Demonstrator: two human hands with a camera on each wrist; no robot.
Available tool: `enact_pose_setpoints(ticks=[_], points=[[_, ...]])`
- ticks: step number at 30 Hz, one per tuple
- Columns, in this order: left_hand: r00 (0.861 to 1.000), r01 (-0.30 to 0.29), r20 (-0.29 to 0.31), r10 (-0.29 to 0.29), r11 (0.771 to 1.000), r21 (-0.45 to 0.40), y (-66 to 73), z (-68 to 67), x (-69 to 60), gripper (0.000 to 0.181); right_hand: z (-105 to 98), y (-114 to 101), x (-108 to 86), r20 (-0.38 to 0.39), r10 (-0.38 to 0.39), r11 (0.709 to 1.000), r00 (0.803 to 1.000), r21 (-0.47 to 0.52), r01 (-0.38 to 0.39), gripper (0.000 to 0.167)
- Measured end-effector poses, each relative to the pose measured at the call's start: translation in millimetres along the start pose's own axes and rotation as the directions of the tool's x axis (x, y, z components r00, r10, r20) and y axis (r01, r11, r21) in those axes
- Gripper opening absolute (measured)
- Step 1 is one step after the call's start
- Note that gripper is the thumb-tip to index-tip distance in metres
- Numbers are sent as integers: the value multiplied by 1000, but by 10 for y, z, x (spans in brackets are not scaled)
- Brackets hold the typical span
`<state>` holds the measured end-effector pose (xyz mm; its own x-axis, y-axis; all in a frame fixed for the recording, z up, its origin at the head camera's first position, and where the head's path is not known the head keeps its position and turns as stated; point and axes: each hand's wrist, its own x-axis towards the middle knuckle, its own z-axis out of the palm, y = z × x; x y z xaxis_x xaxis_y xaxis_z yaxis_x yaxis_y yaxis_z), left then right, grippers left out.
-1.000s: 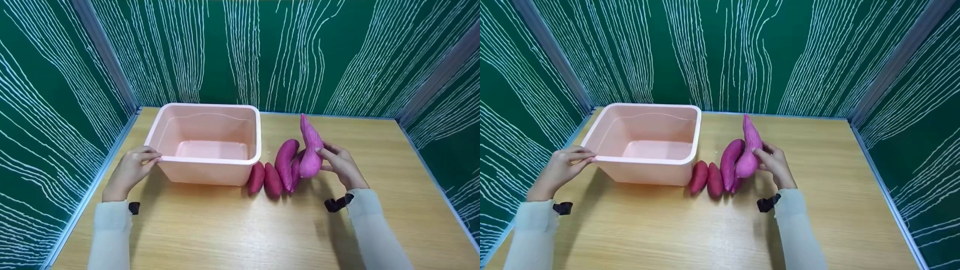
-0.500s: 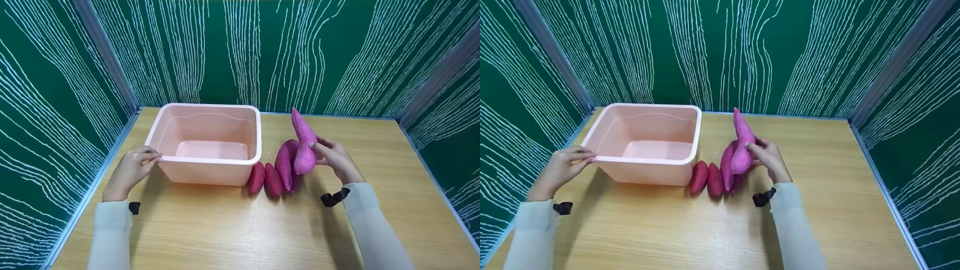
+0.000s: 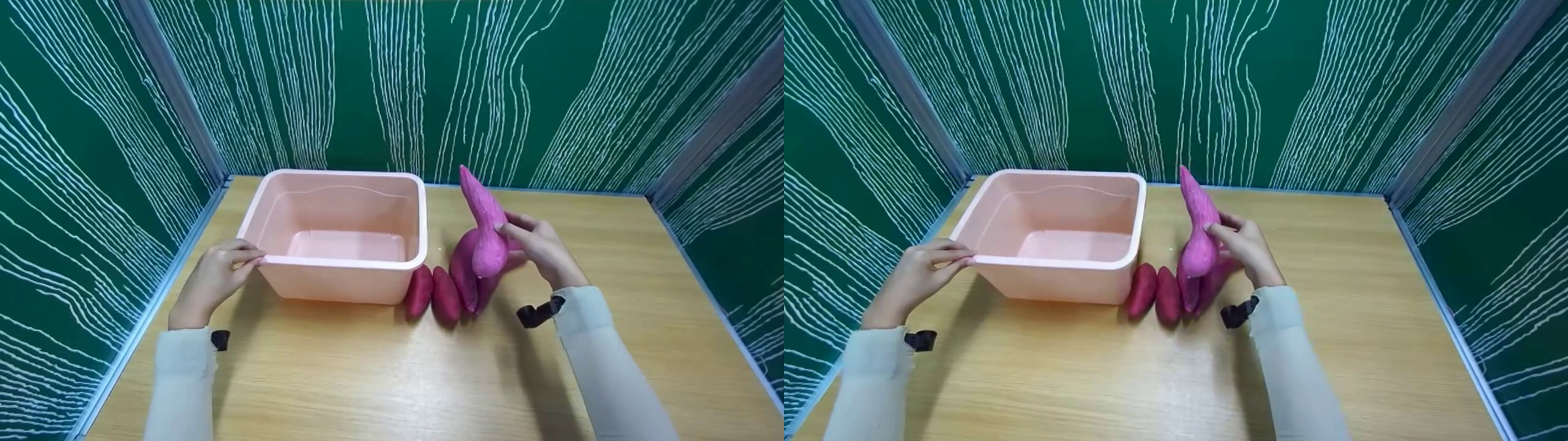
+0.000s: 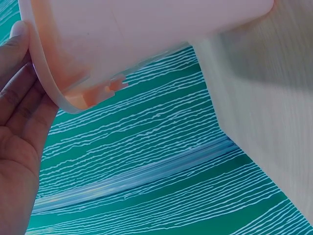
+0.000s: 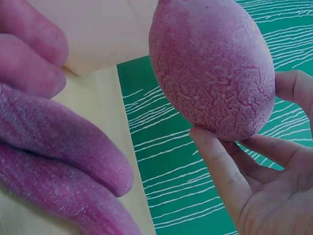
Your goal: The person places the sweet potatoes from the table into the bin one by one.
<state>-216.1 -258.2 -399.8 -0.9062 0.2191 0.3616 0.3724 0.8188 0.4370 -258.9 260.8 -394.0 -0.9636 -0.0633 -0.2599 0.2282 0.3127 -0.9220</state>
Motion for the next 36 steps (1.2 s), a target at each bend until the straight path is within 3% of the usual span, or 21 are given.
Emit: enact_pose_setpoints(ticks=[4,19,33,36], points=[[1000,-19,-10,19,1000,1,-13,8,0,21,35,-75,14,6,-16,1000,1000,17,16,69],[1000,15,10,-15,1000,-10,2,0,10,22,118,-270,51,64,-27,999,998,35,25,65],[999,-34,-18,34,999,1,-20,10,10,20,268,-438,114,74,-42,998,996,47,38,62],[1000,-21,-8,21,1000,-3,-17,10,7,21,307,-469,133,75,-34,999,997,33,32,62]])
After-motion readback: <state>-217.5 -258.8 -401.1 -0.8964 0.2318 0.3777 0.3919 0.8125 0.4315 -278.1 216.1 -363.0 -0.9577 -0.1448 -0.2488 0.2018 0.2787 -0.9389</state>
